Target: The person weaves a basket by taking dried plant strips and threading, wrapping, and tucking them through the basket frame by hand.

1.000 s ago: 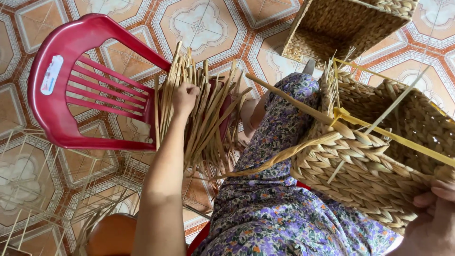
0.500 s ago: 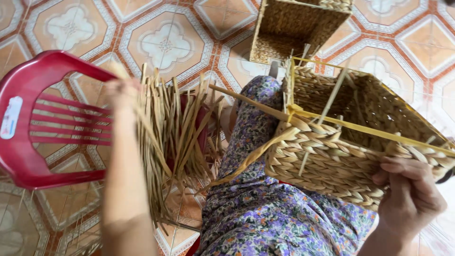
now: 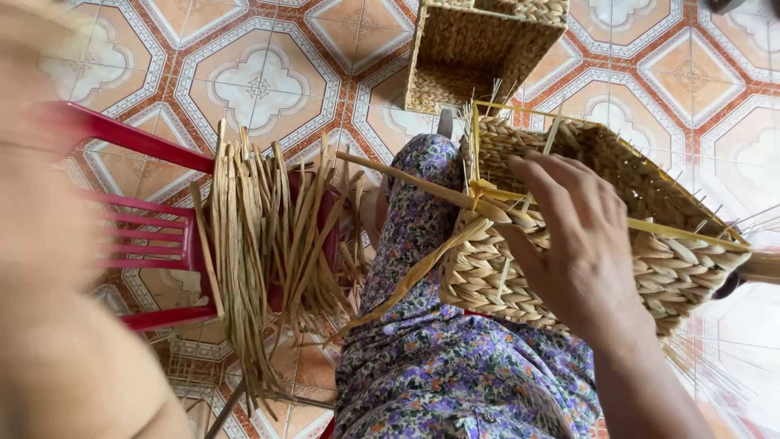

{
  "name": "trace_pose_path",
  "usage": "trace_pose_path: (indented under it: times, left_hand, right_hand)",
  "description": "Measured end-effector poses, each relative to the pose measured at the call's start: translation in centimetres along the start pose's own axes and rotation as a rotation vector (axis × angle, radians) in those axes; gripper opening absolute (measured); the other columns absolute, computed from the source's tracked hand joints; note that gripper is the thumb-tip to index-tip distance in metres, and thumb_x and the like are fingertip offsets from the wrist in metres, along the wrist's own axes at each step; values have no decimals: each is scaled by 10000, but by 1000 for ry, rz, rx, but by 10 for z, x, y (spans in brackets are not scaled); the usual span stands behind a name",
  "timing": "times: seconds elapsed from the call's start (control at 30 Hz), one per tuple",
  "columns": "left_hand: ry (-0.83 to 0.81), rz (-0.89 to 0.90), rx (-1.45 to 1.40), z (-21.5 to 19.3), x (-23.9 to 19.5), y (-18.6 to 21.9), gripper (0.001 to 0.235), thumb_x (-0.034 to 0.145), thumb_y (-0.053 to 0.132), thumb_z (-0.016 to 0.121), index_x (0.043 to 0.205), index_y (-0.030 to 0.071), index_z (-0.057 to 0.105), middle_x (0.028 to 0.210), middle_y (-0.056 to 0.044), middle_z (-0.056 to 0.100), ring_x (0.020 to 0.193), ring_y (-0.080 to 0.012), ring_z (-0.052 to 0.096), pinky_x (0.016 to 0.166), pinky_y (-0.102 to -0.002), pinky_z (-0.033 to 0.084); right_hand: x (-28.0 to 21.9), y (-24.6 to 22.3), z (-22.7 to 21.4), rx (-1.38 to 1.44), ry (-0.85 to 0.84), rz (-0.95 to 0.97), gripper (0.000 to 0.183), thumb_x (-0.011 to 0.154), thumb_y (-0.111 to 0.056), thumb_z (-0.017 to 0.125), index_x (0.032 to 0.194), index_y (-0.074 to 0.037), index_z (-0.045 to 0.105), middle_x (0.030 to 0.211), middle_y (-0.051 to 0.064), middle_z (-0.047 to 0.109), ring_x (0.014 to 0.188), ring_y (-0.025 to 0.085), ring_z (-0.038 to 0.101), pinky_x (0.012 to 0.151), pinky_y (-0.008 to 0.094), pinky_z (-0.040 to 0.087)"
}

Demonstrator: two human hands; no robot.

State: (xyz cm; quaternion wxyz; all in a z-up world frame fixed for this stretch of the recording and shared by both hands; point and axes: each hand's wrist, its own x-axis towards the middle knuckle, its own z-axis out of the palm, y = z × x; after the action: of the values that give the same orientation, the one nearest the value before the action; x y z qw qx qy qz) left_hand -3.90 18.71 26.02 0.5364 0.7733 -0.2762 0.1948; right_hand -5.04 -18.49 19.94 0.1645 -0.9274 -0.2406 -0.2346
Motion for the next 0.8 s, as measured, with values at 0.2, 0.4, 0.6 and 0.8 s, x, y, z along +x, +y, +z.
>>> trace_pose_path:
  times: [0.2, 0.4, 0.6, 0.8]
  left_hand:
    - [-225, 138, 49, 152, -32, -95, 277, 996, 37, 758, 1264, 73, 699, 918, -28, 700, 690, -88, 574, 555, -175, 486]
    - [-166, -25, -148, 217, -47, -129, 177, 969, 97, 747, 1144, 102, 727, 964, -26, 734, 736, -80, 662, 600, -201, 553]
    - [-137, -215, -170, 236, -45, -134, 116, 931, 117, 774, 1037, 104, 731, 939, 0, 771, 775, -84, 737, 644, -218, 584]
    - [-217, -247, -367, 235, -38, -139, 138, 945, 89, 759, 1079, 82, 729, 979, -16, 768, 867, -89, 729, 778, -247, 603]
  right_hand:
    - [8, 26, 30, 13, -321, 43, 506, 891, -261, 726, 1355, -104, 595, 1087, 120, 736, 981, 278, 726, 860, 453, 557]
    - [7, 24, 35, 218, -390, 237, 496, 906, -207, 723, 1383, -182, 590, 1093, 89, 771, 898, 261, 767, 724, 398, 607]
    - [10, 18, 41, 104, -362, 266, 476, 910, -188, 714, 1366, -191, 578, 1030, 80, 777, 881, 290, 752, 704, 424, 586]
    - [10, 20, 42, 80, -385, 279, 500, 908, -153, 686, 1386, -197, 543, 1012, 71, 775, 882, 305, 743, 708, 441, 579]
